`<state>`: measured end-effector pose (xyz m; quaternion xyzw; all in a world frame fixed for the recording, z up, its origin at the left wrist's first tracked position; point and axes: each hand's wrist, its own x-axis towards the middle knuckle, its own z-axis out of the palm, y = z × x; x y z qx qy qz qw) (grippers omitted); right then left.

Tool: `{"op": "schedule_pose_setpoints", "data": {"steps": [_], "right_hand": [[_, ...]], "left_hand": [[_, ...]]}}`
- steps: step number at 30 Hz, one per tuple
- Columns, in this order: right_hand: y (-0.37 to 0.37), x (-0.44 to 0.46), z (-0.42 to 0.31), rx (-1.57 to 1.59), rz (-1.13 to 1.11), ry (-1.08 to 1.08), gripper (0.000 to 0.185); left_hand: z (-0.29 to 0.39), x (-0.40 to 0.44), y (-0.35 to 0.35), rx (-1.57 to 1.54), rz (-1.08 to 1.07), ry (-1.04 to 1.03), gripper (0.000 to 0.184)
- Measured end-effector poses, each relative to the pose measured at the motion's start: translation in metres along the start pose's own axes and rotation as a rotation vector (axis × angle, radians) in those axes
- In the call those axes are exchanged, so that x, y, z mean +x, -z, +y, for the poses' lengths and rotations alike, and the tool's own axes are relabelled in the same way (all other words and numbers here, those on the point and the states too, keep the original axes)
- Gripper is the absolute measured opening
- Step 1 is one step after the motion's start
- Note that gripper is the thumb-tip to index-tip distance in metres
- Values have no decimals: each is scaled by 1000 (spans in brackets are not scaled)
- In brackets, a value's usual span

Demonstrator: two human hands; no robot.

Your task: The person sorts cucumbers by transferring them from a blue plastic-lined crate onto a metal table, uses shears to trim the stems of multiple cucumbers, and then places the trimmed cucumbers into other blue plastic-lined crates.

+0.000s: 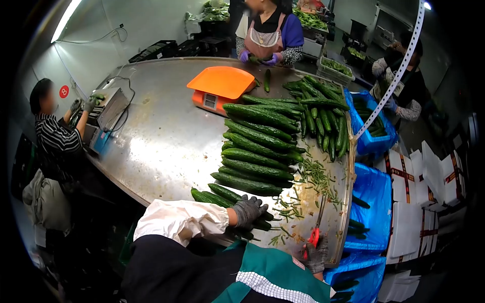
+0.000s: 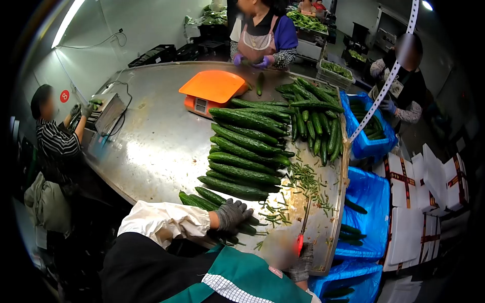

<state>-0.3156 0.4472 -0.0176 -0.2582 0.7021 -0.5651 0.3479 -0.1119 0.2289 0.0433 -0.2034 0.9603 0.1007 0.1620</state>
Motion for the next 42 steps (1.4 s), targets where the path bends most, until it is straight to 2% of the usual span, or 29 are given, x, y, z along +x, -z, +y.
{"op": "schedule_pose_setpoints", "data": {"steps": [2, 6, 13, 16, 19, 20, 22, 28, 30, 31, 32, 34, 38, 40, 42], "right_hand": [[1, 0, 1, -23, -2, -9, 24], [-2, 4, 3, -53, -12, -22, 24], [-3, 5, 0, -101, -23, -56, 24], [1, 9, 18, -178, -55, 139, 29], [5, 17, 40, -191, -20, 234, 31], [3, 16, 34, -190, -16, 234, 31], [-4, 13, 17, 10, 25, 55, 29], [-6, 9, 8, -95, 36, 65, 30], [-7, 7, -1, -76, 41, 70, 30], [-7, 6, -4, -60, 42, 75, 30], [-6, 6, -5, -61, 46, 69, 30], [-5, 4, -7, -196, 88, 280, 29], [-4, -1, -32, -245, 87, 296, 29], [-8, -4, -48, -314, 69, 378, 29], [-9, -3, -41, -220, 45, 413, 28]], "left_hand": [[-6, -1, 1, -26, -39, -28, 78], [-9, 5, 3, -47, -70, -39, 70], [-13, 2, 13, -91, 35, -11, 68], [-15, 6, 13, -58, 61, 16, 71], [-15, 8, 18, -40, 83, 34, 73], [-15, 8, 23, -71, 103, 45, 74], [-13, 6, 37, -68, 136, 64, 74], [-14, 10, 80, -79, 274, 137, 76], [-12, 10, 97, -222, 289, 177, 76], [-13, 11, 94, -217, 420, 156, 77], [-10, 11, 97, -220, 415, 152, 77], [-8, 12, 109, -346, 541, 149, 77], [-2, 23, 117, -324, 692, 96, 71], [2, 29, 115, -295, 709, 97, 71], [6, 36, 116, -335, 629, 122, 71]]}}
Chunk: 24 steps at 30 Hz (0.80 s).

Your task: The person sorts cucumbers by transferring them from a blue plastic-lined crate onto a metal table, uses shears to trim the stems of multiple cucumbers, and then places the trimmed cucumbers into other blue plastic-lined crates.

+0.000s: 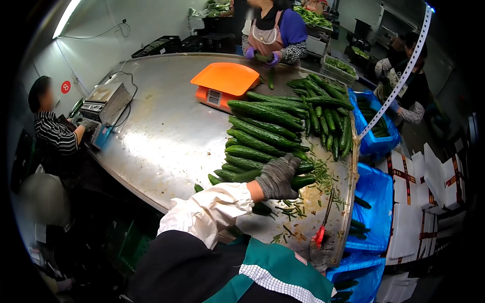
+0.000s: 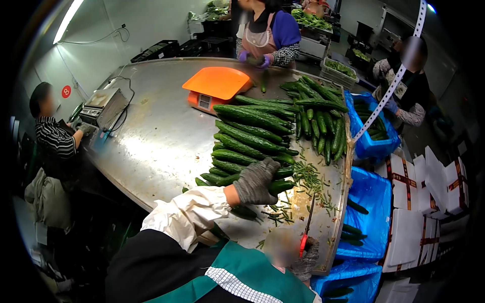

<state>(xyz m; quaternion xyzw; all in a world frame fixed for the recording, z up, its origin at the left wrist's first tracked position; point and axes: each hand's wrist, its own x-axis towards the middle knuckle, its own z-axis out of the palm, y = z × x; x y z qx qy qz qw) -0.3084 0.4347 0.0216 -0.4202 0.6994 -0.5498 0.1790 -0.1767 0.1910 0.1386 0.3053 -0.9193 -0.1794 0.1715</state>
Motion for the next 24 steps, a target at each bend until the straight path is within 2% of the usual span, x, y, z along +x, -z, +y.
{"op": "schedule_pose_setpoints", "data": {"steps": [4, 7, 8, 9, 10, 12, 17, 20, 24], "right_hand": [[4, -3, 5, 22, 13, -46, 32], [8, -6, 10, -130, -5, -60, 35], [11, -10, 9, -210, -21, -74, 36], [13, -10, 7, -264, -15, -59, 37], [13, -9, 6, -296, 4, -30, 38], [14, -6, 0, -280, 80, 95, 40], [18, -8, -10, -217, 20, -66, 40], [17, -5, -12, -313, 8, -4, 39], [13, -1, -8, -301, -20, -46, 39]], "left_hand": [[1, 5, -14, 63, 1, -1, 71], [2, 11, -19, 67, -78, 7, 68], [-1, 9, -26, 28, 13, -33, 66], [-5, 10, -33, -25, 48, -106, 66], [-1, 11, -31, -18, -19, -43, 66], [5, 12, -34, 79, -20, -28, 68], [11, 13, -42, 110, -56, -19, 71], [14, 12, -44, 147, -70, -26, 71], [13, 10, -48, 186, -55, -41, 69]]}}
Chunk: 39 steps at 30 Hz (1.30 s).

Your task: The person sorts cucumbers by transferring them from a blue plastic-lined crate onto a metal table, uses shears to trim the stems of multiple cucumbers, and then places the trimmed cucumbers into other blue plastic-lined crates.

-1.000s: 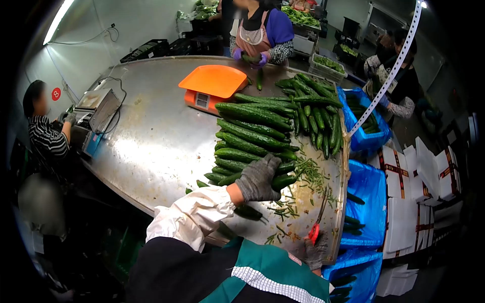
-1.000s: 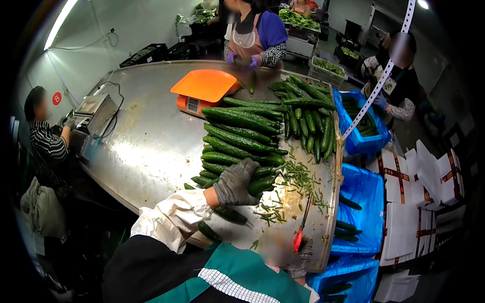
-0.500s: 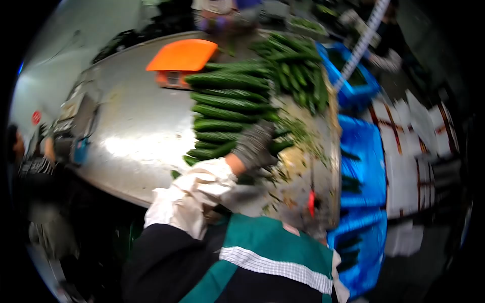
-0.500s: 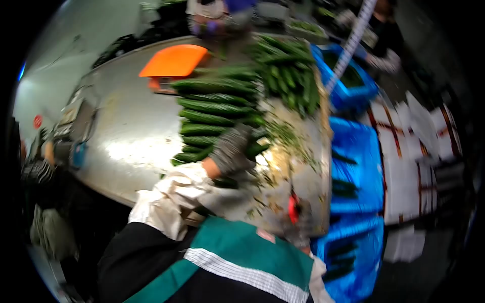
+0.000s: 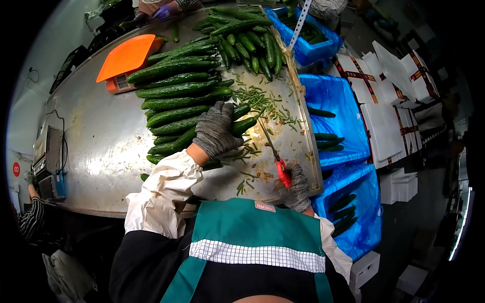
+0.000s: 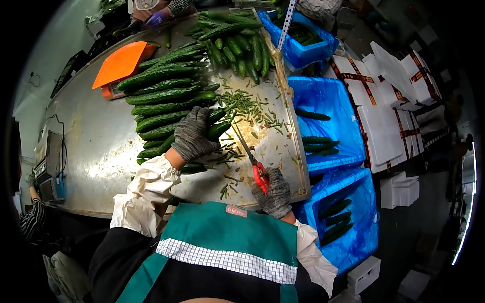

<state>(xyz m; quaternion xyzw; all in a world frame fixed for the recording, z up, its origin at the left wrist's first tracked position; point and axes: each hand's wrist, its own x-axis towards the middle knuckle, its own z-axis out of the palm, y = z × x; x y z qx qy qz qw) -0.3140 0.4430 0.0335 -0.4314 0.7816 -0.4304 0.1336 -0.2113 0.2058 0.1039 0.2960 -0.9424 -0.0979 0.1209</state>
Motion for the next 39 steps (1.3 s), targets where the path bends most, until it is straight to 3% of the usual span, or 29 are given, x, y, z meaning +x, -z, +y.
{"op": "schedule_pose_setpoints", "data": {"steps": [6, 28, 34, 36, 39], "right_hand": [[1, 6, -7, -72, 31, 80, 40], [3, 6, -11, -48, 19, 61, 32], [-5, 1, -6, -33, 40, 11, 28], [-5, 2, -7, 82, 9, -146, 27], [8, 9, -21, 53, -45, -175, 26]], "left_hand": [[3, 0, 1, -12, -63, -11, 69], [1, -1, -6, 18, -28, -45, 70], [3, 1, -7, 2, -17, -53, 70], [5, 5, -3, -3, -201, 47, 90], [3, -1, -6, -8, -51, -33, 85]]}}
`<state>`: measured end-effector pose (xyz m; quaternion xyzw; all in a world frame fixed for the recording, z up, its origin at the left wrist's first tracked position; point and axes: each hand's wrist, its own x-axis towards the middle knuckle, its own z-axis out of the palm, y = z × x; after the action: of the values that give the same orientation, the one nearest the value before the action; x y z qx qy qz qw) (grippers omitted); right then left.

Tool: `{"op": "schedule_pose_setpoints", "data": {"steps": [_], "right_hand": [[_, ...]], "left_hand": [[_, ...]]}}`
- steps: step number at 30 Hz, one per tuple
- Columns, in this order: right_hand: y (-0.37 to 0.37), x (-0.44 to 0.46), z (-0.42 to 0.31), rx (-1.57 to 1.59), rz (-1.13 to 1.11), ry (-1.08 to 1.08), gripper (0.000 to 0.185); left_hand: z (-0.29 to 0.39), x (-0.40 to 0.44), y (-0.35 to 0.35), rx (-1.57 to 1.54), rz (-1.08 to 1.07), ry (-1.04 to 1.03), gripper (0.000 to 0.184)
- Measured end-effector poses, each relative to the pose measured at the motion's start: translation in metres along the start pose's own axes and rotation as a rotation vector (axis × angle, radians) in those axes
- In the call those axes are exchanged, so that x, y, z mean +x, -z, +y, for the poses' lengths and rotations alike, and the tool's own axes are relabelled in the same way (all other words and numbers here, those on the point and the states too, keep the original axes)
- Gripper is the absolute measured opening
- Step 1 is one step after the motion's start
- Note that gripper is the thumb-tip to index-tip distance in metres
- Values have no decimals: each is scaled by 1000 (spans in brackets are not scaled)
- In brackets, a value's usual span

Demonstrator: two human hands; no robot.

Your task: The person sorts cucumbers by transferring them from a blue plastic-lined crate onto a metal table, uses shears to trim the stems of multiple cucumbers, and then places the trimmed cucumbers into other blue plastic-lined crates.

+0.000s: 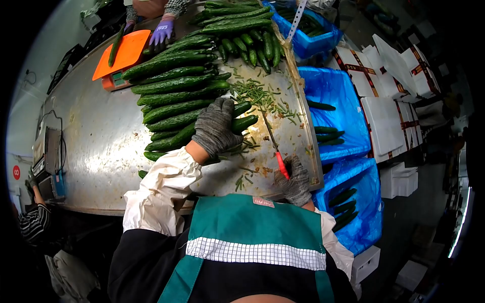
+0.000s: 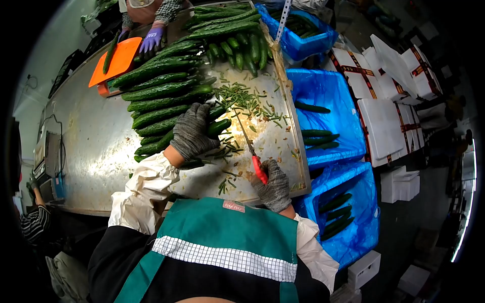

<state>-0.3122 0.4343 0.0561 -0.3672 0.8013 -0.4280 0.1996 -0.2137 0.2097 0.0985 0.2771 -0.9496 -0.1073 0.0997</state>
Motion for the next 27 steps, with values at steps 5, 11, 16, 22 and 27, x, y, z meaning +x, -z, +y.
{"op": "schedule_pose_setpoints", "data": {"steps": [5, 11, 16, 22, 27], "right_hand": [[3, 3, 8, 40, -29, 50, 24], [0, 5, 4, 33, -39, 78, 24], [-2, 5, 6, 40, -28, 85, 24], [-1, 6, 0, -2, -25, 54, 29], [-4, 4, 3, 1, -6, 71, 24]], "left_hand": [[-1, -1, 0, -48, -37, -10, 80], [3, -2, 2, -33, -79, -19, 83], [3, -4, -1, -34, -47, -34, 82], [1, -4, -2, -85, -24, -61, 81], [9, -7, 11, -38, -85, -38, 71]]}}
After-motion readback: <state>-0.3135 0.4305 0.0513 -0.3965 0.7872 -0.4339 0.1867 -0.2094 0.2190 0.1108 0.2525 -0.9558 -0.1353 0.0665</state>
